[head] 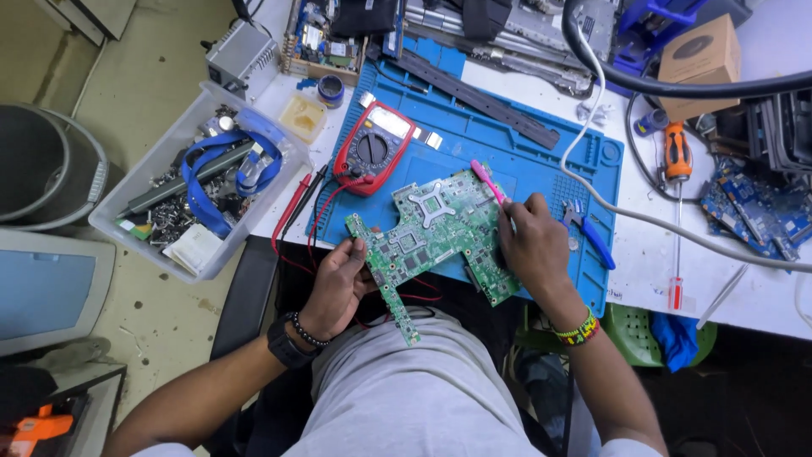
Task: Cleaning and inspecting a laptop motherboard using a small brush at an electronics repair station.
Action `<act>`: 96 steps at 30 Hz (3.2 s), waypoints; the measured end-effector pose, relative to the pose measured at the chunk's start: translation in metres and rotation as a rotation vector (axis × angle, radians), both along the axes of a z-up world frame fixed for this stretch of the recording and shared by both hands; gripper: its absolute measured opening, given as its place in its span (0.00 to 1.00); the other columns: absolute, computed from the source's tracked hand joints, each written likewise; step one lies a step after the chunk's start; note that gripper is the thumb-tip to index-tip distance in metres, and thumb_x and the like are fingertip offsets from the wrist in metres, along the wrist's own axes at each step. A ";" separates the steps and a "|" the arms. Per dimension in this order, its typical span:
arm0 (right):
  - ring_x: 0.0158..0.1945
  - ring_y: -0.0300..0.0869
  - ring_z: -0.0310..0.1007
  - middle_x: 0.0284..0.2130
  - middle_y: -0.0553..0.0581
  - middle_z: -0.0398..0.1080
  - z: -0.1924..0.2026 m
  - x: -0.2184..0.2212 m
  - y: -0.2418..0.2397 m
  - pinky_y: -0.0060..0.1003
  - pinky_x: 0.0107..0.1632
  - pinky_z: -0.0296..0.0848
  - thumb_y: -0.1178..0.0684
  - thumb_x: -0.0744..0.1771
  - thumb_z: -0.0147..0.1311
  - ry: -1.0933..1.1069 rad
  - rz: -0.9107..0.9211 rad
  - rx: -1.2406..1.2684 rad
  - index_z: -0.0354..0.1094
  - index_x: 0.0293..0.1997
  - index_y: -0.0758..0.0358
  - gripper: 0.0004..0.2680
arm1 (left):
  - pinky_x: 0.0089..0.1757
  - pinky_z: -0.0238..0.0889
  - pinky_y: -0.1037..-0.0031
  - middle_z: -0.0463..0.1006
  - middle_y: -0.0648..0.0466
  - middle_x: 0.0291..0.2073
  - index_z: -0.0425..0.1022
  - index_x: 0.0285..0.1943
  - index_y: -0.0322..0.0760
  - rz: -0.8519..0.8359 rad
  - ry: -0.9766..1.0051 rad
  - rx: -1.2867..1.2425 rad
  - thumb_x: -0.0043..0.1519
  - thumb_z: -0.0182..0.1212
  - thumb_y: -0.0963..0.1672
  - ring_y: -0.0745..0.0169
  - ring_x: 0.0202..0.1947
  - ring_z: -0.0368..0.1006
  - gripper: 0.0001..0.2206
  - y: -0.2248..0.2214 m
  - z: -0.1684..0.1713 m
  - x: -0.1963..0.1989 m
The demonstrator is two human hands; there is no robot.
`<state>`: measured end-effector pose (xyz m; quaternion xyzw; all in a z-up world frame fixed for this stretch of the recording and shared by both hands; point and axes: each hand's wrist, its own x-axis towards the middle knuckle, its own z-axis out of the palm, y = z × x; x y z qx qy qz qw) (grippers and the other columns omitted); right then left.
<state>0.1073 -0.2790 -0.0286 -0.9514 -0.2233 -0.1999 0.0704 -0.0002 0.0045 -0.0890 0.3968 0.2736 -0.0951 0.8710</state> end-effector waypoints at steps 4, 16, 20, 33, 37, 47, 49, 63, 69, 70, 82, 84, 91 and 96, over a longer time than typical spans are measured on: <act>0.14 0.50 0.60 0.26 0.52 0.56 0.002 -0.008 -0.011 0.44 0.19 0.61 0.53 0.71 0.57 0.006 -0.022 -0.014 0.73 0.34 0.59 0.07 | 0.34 0.77 0.73 0.59 0.66 0.25 0.69 0.46 0.40 -0.015 -0.036 -0.019 0.70 0.54 0.47 0.71 0.24 0.68 0.08 0.001 0.072 0.002; 0.13 0.48 0.57 0.26 0.51 0.56 0.000 -0.003 -0.031 0.43 0.20 0.58 0.53 0.71 0.56 -0.017 -0.087 -0.082 0.74 0.34 0.56 0.07 | 0.34 0.77 0.70 0.62 0.64 0.25 0.69 0.45 0.41 0.011 -0.021 -0.032 0.70 0.54 0.46 0.67 0.26 0.73 0.06 0.001 0.056 0.000; 0.14 0.46 0.59 0.27 0.49 0.55 0.012 -0.016 -0.024 0.40 0.20 0.60 0.54 0.72 0.56 0.007 -0.103 -0.064 0.73 0.35 0.56 0.07 | 0.35 0.77 0.70 0.61 0.65 0.25 0.69 0.44 0.42 0.001 -0.037 -0.025 0.70 0.55 0.47 0.68 0.25 0.73 0.07 0.000 0.058 -0.001; 0.14 0.45 0.65 0.27 0.51 0.59 0.014 -0.013 0.008 0.39 0.20 0.64 0.53 0.71 0.56 0.053 -0.028 -0.045 0.74 0.36 0.58 0.06 | 0.33 0.74 0.76 0.59 0.66 0.26 0.69 0.50 0.40 -0.027 -0.028 -0.022 0.70 0.55 0.48 0.71 0.24 0.70 0.08 0.002 0.021 0.002; 0.14 0.55 0.64 0.26 0.54 0.58 0.004 0.003 0.010 0.47 0.19 0.63 0.53 0.70 0.57 0.032 0.000 0.034 0.74 0.35 0.60 0.06 | 0.30 0.71 0.83 0.55 0.66 0.26 0.70 0.53 0.36 -0.051 -0.070 0.004 0.71 0.53 0.48 0.76 0.21 0.62 0.11 0.004 0.013 0.002; 0.18 0.55 0.67 0.25 0.52 0.58 0.004 -0.017 -0.024 0.46 0.22 0.67 0.53 0.69 0.58 0.107 0.004 0.093 0.74 0.34 0.57 0.05 | 0.37 0.77 0.66 0.66 0.62 0.26 0.68 0.43 0.41 -0.014 -0.064 -0.053 0.70 0.54 0.47 0.62 0.28 0.77 0.07 0.004 0.060 -0.001; 0.20 0.55 0.68 0.25 0.52 0.58 0.003 -0.022 -0.037 0.46 0.23 0.67 0.52 0.70 0.58 0.086 -0.033 0.103 0.73 0.33 0.58 0.06 | 0.37 0.77 0.65 0.66 0.62 0.26 0.68 0.43 0.40 -0.017 -0.069 -0.052 0.71 0.54 0.47 0.61 0.29 0.77 0.07 0.004 0.043 0.001; 0.15 0.51 0.64 0.25 0.50 0.56 -0.012 -0.046 -0.047 0.42 0.20 0.65 0.52 0.69 0.58 0.027 -0.103 0.062 0.73 0.35 0.56 0.05 | 0.37 0.78 0.66 0.80 0.52 0.31 0.69 0.42 0.40 -0.014 -0.117 -0.018 0.72 0.51 0.47 0.55 0.33 0.81 0.09 -0.001 0.066 0.000; 0.16 0.54 0.66 0.25 0.50 0.57 0.009 -0.086 -0.048 0.43 0.20 0.67 0.53 0.67 0.60 0.126 -0.076 0.057 0.74 0.36 0.53 0.01 | 0.38 0.77 0.67 0.79 0.52 0.31 0.69 0.41 0.39 -0.026 -0.116 0.019 0.72 0.51 0.47 0.57 0.34 0.81 0.09 0.004 0.031 -0.002; 0.16 0.54 0.66 0.25 0.50 0.57 0.006 -0.085 -0.055 0.43 0.20 0.67 0.53 0.67 0.60 0.138 -0.078 0.057 0.74 0.36 0.53 0.01 | 0.38 0.77 0.67 0.79 0.52 0.31 0.69 0.41 0.39 -0.028 -0.105 0.018 0.72 0.51 0.47 0.57 0.34 0.81 0.09 0.003 0.037 -0.001; 0.17 0.56 0.68 0.25 0.50 0.60 0.007 -0.083 -0.039 0.46 0.22 0.70 0.49 0.67 0.59 0.131 0.019 0.093 0.74 0.34 0.51 0.03 | 0.38 0.79 0.63 0.82 0.47 0.33 0.73 0.42 0.36 0.013 -0.078 0.014 0.71 0.53 0.46 0.51 0.34 0.82 0.10 0.006 0.006 -0.003; 0.17 0.55 0.69 0.25 0.50 0.60 0.012 -0.093 -0.049 0.47 0.22 0.71 0.48 0.68 0.58 0.138 -0.031 0.022 0.74 0.35 0.51 0.04 | 0.38 0.78 0.65 0.82 0.48 0.35 0.73 0.44 0.35 -0.011 -0.094 0.054 0.72 0.52 0.46 0.54 0.35 0.82 0.11 0.009 -0.012 -0.004; 0.19 0.58 0.69 0.26 0.52 0.61 0.006 -0.071 -0.046 0.49 0.22 0.69 0.49 0.67 0.60 0.047 -0.062 0.056 0.73 0.35 0.53 0.04 | 0.38 0.79 0.66 0.79 0.52 0.28 0.73 0.41 0.37 0.022 -0.113 0.010 0.71 0.54 0.46 0.56 0.30 0.81 0.09 0.002 0.037 0.002; 0.15 0.49 0.69 0.25 0.48 0.59 0.012 -0.099 -0.022 0.40 0.21 0.71 0.50 0.67 0.57 0.068 0.059 -0.020 0.73 0.34 0.50 0.03 | 0.38 0.78 0.65 0.80 0.50 0.31 0.74 0.43 0.35 0.011 -0.091 0.015 0.71 0.53 0.46 0.55 0.32 0.81 0.11 0.009 -0.028 -0.008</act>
